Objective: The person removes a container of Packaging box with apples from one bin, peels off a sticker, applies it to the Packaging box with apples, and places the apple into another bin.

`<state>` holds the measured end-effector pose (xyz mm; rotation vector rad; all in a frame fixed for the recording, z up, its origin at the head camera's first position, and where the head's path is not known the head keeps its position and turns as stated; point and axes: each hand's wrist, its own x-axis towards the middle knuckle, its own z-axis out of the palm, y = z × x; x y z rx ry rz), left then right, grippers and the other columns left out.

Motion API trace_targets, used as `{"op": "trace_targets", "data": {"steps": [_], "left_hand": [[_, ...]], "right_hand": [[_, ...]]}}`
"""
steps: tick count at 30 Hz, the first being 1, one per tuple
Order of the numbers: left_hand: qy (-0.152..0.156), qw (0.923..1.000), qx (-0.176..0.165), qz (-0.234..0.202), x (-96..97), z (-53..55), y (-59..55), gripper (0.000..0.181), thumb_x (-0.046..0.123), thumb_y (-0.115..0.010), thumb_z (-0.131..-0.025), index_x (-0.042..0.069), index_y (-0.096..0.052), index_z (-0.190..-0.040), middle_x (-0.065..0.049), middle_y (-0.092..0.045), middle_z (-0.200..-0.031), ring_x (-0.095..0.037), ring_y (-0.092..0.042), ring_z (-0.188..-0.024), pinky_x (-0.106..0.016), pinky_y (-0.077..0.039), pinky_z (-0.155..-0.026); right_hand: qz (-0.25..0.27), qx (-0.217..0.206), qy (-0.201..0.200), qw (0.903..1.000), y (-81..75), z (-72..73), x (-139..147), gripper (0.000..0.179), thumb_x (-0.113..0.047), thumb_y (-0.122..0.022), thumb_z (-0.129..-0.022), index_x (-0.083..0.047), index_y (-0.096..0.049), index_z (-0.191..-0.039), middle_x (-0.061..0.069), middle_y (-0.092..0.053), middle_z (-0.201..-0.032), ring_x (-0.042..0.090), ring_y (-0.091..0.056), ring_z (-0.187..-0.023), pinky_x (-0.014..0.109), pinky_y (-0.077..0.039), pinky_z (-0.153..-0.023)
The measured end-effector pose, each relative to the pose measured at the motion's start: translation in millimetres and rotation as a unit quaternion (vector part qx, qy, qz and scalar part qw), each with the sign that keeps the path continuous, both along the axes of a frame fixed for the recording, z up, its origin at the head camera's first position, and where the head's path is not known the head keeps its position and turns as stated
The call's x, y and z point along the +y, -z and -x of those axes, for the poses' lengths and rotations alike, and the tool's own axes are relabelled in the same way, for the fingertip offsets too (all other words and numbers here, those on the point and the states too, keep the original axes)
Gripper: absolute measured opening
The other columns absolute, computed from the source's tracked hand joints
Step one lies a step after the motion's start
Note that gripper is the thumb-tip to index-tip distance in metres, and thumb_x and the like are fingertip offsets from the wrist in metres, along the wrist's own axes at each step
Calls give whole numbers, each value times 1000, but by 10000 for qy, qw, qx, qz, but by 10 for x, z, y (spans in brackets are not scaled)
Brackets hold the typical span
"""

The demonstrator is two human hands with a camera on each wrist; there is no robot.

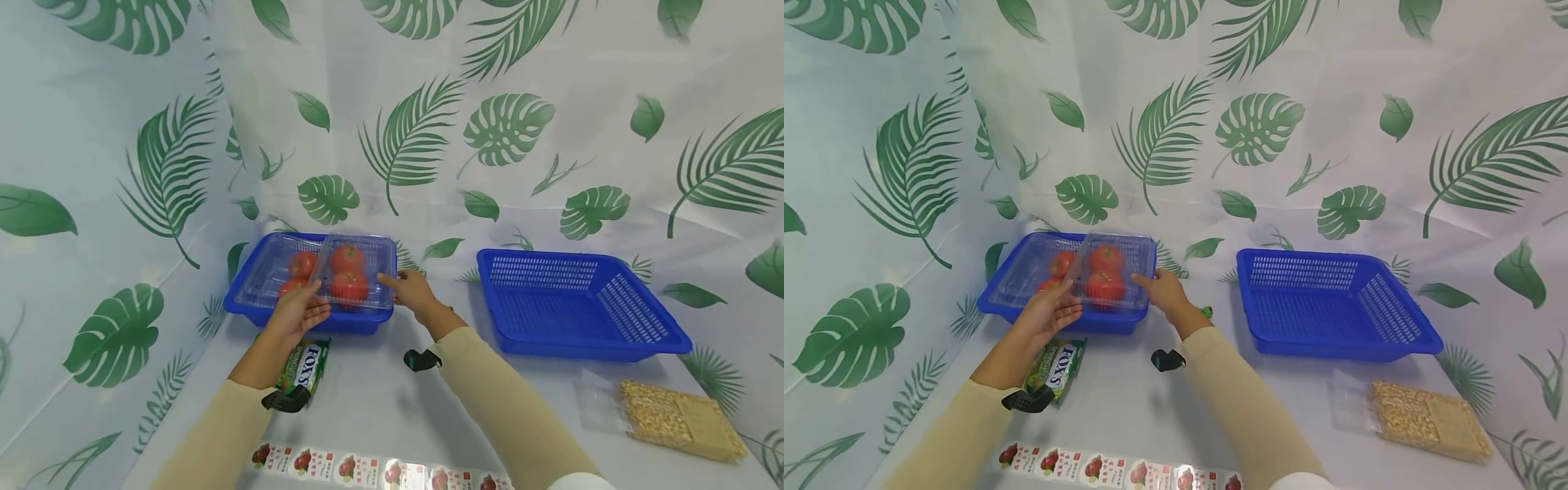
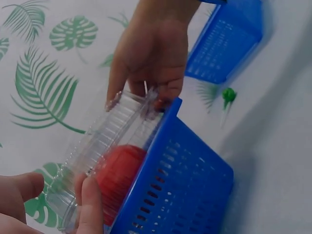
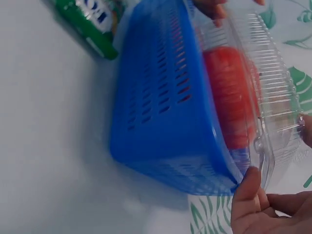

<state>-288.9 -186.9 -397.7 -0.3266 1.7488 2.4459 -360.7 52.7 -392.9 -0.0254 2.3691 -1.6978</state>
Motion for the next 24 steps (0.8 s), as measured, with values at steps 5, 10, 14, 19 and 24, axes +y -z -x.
{"op": "trace_targets", "data": {"steps": [5, 10, 14, 19, 24], "left_hand": [[-67, 9984, -120, 546, 16, 42, -22, 71, 37, -59, -98, 1, -25, -149, -16, -54, -106, -27, -65, -92, -32, -56, -79], [-208, 9936, 47, 1110, 29, 20, -35, 55, 40, -60, -96, -1, -41, -129, -22, -50, -120, -28, -66, -87, -32, -57, -76], [-336, 9901, 181, 1350, 55, -18, -37, 57, 44, -62, -94, 4, -42, -129, -21, -45, -127, -32, -61, -100, -36, -56, -81], [-383, 9898, 415, 1311, 79, -63, -55, 71, 52, -63, -91, 6, -34, -137, -18, -39, -137, -37, -54, -115, -42, -54, -87], [-353, 9924, 571, 1031, 143, -58, -111, 79, 57, -65, -87, 12, -27, -139, -14, -31, -149, -41, -53, -116, -48, -52, -87]], "right_hand": [[652, -617, 3, 9960, -36, 26, 10, 76, -36, -70, -90, 6, -36, -143, 16, -55, -127, 24, -57, -99, 36, -50, -93], [1277, -817, -219, 9882, -51, 31, 16, 59, -24, -70, -91, 7, -46, -135, 16, -62, -118, 22, -61, -91, 33, -53, -84], [1235, -704, -285, 9894, -45, -13, 30, 61, -25, -70, -91, 6, -43, -136, 16, -60, -118, 23, -59, -90, 32, -55, -80], [1294, -430, -264, 9903, -117, -132, 26, 62, -26, -69, -91, 3, -41, -138, 16, -56, -126, 31, -58, -107, 39, -53, -88], [1479, -352, -134, 9883, -211, -244, 49, 68, -29, -72, -90, 1, -37, -139, 16, -52, -130, 30, -59, -100, 38, -55, -84]]}}
